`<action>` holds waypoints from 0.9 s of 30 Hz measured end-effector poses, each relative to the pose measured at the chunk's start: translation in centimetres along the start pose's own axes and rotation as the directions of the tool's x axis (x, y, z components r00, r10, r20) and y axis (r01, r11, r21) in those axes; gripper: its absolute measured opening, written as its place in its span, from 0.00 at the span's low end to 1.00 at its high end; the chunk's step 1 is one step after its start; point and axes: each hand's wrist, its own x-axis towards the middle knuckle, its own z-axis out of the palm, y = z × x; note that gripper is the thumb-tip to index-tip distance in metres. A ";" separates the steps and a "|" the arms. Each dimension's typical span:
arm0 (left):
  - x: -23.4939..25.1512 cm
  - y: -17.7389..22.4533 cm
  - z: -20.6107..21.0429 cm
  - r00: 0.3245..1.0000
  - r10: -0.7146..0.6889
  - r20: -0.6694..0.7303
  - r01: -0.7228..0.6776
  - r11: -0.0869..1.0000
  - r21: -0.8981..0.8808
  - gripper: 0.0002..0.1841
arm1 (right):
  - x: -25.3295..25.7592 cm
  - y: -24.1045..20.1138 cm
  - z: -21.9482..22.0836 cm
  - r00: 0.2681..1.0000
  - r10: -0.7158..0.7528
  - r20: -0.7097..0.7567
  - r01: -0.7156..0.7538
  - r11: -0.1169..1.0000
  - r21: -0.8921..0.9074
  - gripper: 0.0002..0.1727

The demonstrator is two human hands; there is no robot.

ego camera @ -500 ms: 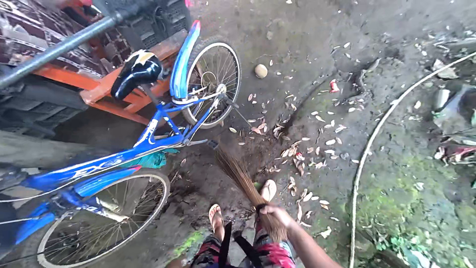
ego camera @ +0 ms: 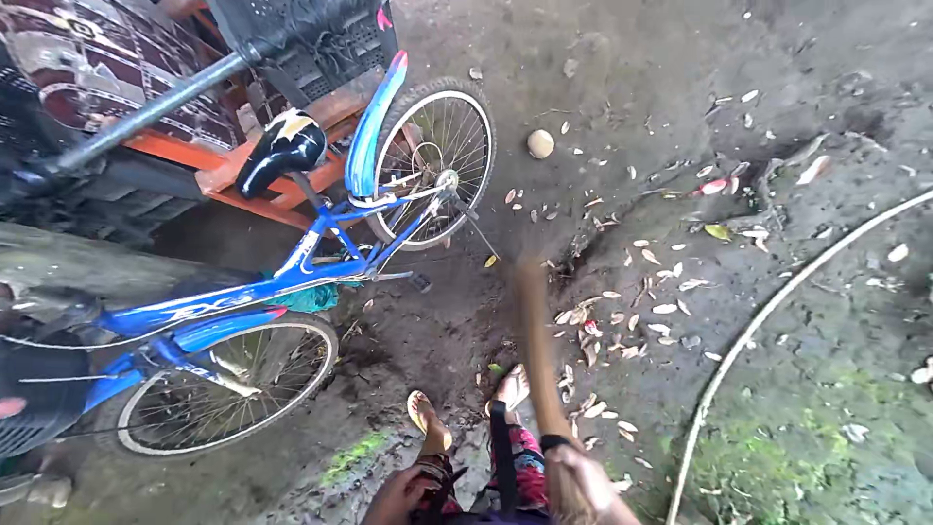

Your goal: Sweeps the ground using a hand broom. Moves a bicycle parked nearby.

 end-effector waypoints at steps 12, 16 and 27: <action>-4.4 -0.1 -3.4 0.990 -0.134 -0.054 0.126 0.984 -0.130 0.26 | 14.1 -15.9 -6.6 0.979 -0.189 -0.071 0.201 0.940 0.275 0.10; -4.0 -0.9 -3.6 0.984 -0.130 -0.119 0.102 0.972 -0.213 0.27 | 7.1 -17.8 -5.6 0.936 -0.312 -0.166 0.349 0.889 0.296 0.11; 0.6 -5.3 -4.6 0.953 -0.244 -0.180 0.201 0.953 -0.227 0.39 | 0.6 -27.2 -1.4 0.849 -0.488 -0.201 0.528 0.783 0.329 0.15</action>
